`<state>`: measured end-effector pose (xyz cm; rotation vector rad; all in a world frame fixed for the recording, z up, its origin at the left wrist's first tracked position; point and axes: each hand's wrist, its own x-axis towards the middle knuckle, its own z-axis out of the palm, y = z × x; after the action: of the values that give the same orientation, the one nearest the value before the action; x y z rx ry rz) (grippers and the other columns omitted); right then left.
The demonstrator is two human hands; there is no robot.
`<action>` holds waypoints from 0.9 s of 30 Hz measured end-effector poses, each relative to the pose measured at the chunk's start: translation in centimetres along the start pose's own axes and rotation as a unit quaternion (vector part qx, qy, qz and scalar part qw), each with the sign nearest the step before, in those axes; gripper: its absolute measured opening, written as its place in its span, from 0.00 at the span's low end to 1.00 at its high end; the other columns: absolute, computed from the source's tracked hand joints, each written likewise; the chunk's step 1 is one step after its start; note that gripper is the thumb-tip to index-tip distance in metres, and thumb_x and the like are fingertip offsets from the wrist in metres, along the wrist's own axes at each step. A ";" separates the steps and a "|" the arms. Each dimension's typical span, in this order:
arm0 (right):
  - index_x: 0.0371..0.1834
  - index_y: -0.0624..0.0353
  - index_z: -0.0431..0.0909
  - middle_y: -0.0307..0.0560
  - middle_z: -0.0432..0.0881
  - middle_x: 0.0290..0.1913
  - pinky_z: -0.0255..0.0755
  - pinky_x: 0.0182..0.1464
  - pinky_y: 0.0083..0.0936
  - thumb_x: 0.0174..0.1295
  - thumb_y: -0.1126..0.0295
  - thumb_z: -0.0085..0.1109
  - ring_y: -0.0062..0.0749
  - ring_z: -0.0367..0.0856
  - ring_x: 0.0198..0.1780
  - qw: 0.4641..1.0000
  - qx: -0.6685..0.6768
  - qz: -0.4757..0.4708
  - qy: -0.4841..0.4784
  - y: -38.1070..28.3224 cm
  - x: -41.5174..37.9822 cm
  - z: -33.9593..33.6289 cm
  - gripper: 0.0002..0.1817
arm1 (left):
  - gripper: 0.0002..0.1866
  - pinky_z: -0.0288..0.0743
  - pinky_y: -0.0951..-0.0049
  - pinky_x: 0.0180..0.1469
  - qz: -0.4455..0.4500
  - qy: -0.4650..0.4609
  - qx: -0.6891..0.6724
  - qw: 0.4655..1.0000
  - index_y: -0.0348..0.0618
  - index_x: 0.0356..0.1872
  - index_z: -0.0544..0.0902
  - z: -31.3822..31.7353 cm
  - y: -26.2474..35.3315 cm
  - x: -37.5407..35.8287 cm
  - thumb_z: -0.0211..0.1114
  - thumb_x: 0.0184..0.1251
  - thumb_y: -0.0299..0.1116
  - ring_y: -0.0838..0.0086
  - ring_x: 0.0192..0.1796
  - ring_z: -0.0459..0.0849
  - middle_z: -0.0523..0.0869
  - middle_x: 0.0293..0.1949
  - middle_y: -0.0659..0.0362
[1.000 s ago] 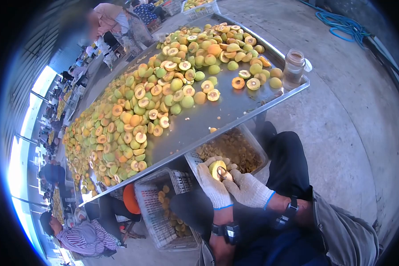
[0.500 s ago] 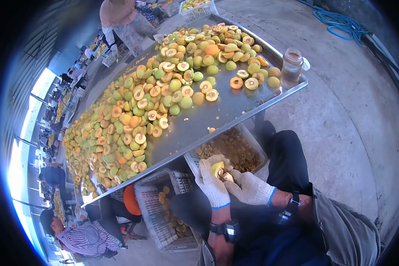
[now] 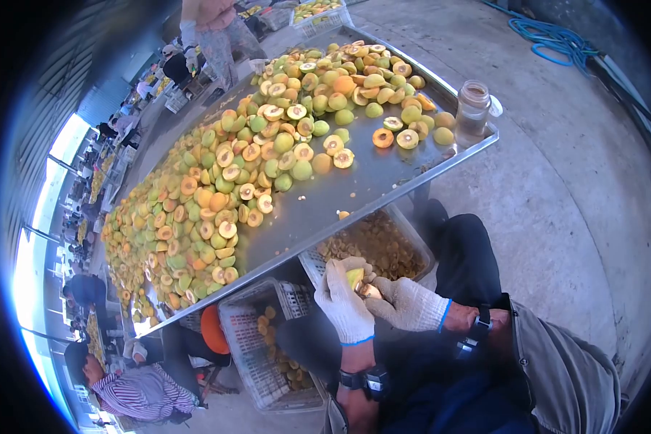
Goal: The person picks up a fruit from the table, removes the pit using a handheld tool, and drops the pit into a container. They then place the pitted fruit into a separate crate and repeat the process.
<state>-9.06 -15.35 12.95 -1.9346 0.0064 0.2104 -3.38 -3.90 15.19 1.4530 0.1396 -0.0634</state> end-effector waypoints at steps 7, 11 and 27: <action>0.53 0.62 0.79 0.63 0.86 0.32 0.76 0.38 0.49 0.77 0.57 0.57 0.60 0.87 0.35 0.998 0.054 -0.010 -0.017 -0.3 -0.7 0.2 0.17 | 0.27 0.79 0.70 0.36 0.110 -0.034 -0.055 0.992 0.32 0.31 0.86 -0.3 -1.4 -0.1 0.51 0.85 0.44 0.67 0.30 0.85 0.88 0.31 0.50; 0.56 0.63 0.81 0.62 0.85 0.29 0.77 0.37 0.46 0.78 0.52 0.55 0.56 0.88 0.33 0.995 0.092 -0.030 -0.022 0.8 -0.7 0.4 0.22 | 0.34 0.80 0.69 0.35 0.084 -0.117 -0.075 0.987 0.32 0.31 0.86 -1.0 -1.5 0.6 0.44 0.87 0.51 0.66 0.30 0.85 0.88 0.31 0.48; 0.35 0.48 0.78 0.25 0.68 0.21 0.54 0.17 0.16 0.79 0.38 0.48 0.12 0.64 0.17 0.900 0.324 0.188 -0.221 -0.5 -1.2 -1.1 0.27 | 0.39 0.80 0.69 0.36 -0.011 -0.245 0.010 0.969 0.32 0.28 0.89 -2.7 -0.7 1.8 0.43 0.87 0.55 0.68 0.28 0.86 0.88 0.26 0.50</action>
<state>-10.02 -16.28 13.94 -1.1707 0.1338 0.7988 -1.79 -1.26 13.93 1.4163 -0.2505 -0.4388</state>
